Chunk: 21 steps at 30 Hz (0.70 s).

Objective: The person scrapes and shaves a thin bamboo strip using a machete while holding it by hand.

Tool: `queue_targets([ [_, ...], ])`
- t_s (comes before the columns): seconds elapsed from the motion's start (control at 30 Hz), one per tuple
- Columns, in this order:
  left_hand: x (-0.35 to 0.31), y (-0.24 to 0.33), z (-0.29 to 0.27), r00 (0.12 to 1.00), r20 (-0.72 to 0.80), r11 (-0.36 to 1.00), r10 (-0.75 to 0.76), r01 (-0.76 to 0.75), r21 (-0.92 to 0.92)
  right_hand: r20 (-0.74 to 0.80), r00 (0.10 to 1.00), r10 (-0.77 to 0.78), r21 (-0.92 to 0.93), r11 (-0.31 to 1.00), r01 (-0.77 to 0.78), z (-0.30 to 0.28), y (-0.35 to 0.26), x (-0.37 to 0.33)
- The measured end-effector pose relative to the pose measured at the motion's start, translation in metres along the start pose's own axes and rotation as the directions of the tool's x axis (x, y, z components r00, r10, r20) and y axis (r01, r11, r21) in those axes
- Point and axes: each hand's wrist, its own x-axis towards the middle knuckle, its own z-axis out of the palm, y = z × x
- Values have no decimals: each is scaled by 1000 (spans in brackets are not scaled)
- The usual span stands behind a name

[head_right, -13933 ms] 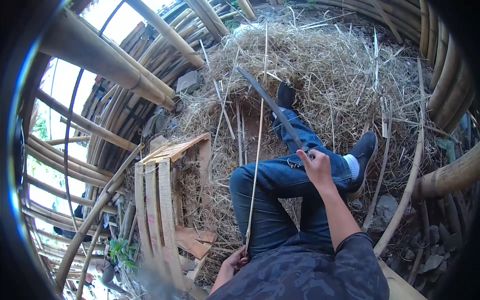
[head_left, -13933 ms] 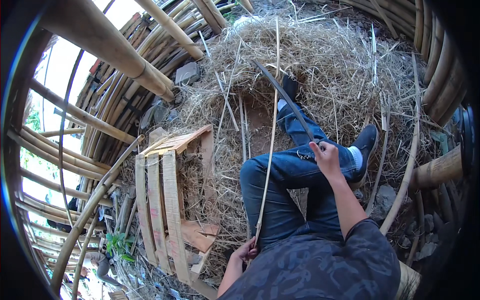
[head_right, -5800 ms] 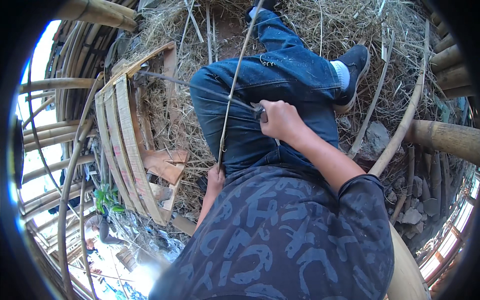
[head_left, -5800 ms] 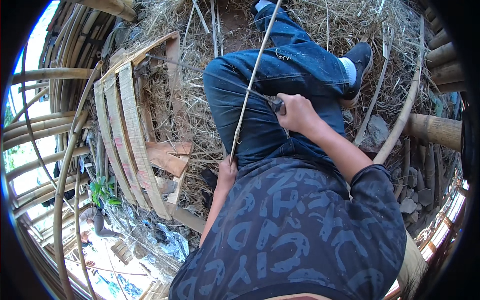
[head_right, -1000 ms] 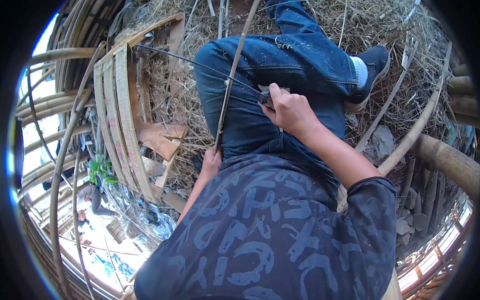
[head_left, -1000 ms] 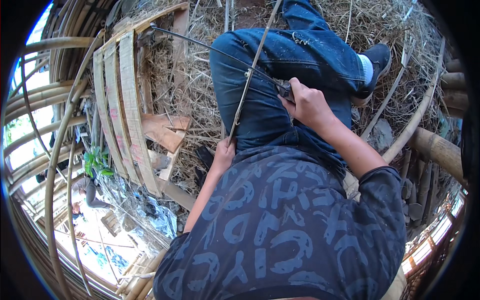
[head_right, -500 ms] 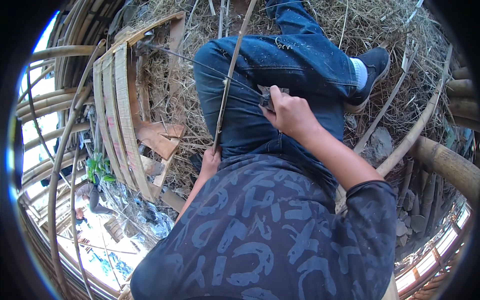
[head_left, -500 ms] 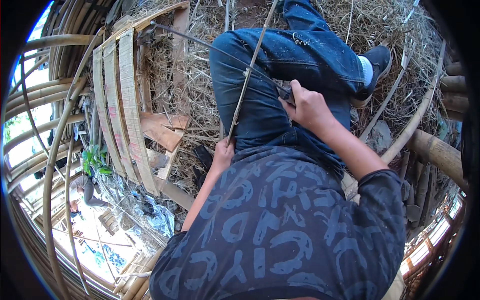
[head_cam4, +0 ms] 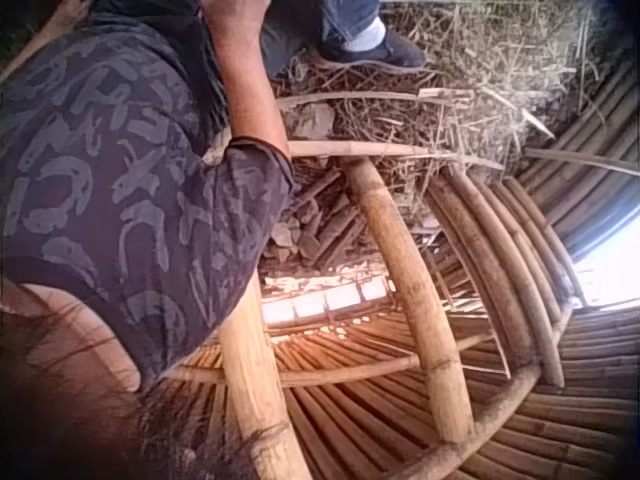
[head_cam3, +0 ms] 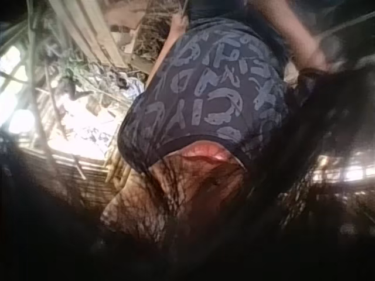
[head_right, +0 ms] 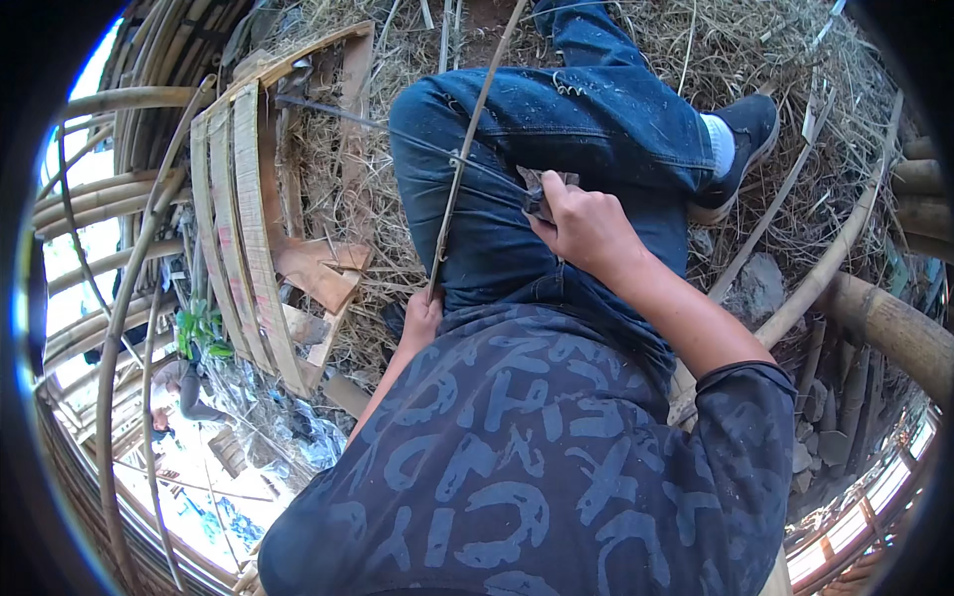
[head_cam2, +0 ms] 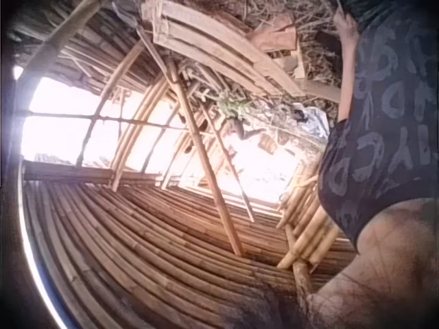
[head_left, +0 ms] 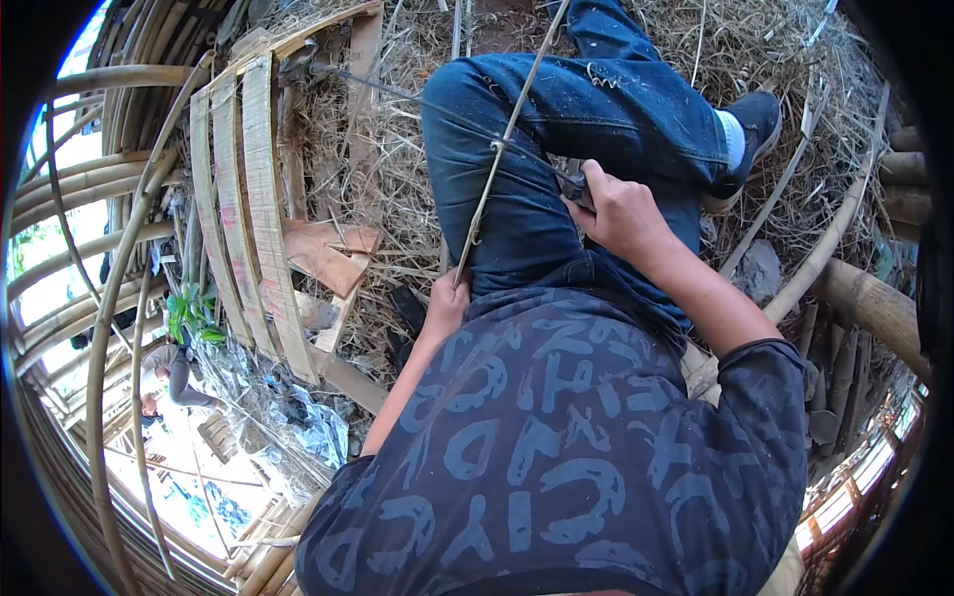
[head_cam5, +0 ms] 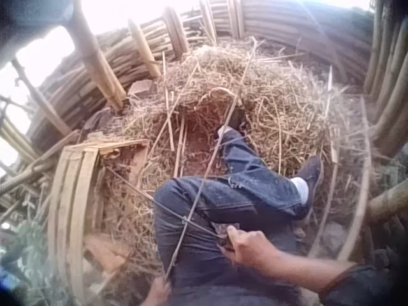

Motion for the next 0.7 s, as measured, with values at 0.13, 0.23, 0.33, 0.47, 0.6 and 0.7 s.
queue_targets([
  [0.13,-4,-12,-2,1000,4,1000,8,-8,-10,-64,997,-39,-140,990,30,-24,19,14],
  [0.23,-2,-4,-2,1000,-8,1000,4,-4,-5,-198,976,87,-49,994,-99,-39,31,27],
  [0.33,1,10,0,998,14,998,-63,63,-8,-207,968,142,-6,989,-147,-25,31,22],
  [0.47,0,8,0,998,5,998,-61,61,-7,-61,998,9,-4,1000,-9,11,-1,2],
  [0.6,-2,3,-3,1000,-13,1000,-15,15,-13,-112,991,-66,-112,992,54,-8,8,13],
  [0.7,-3,5,-4,1000,-10,1000,-8,8,-8,-190,982,23,-60,998,-35,-29,21,26],
])
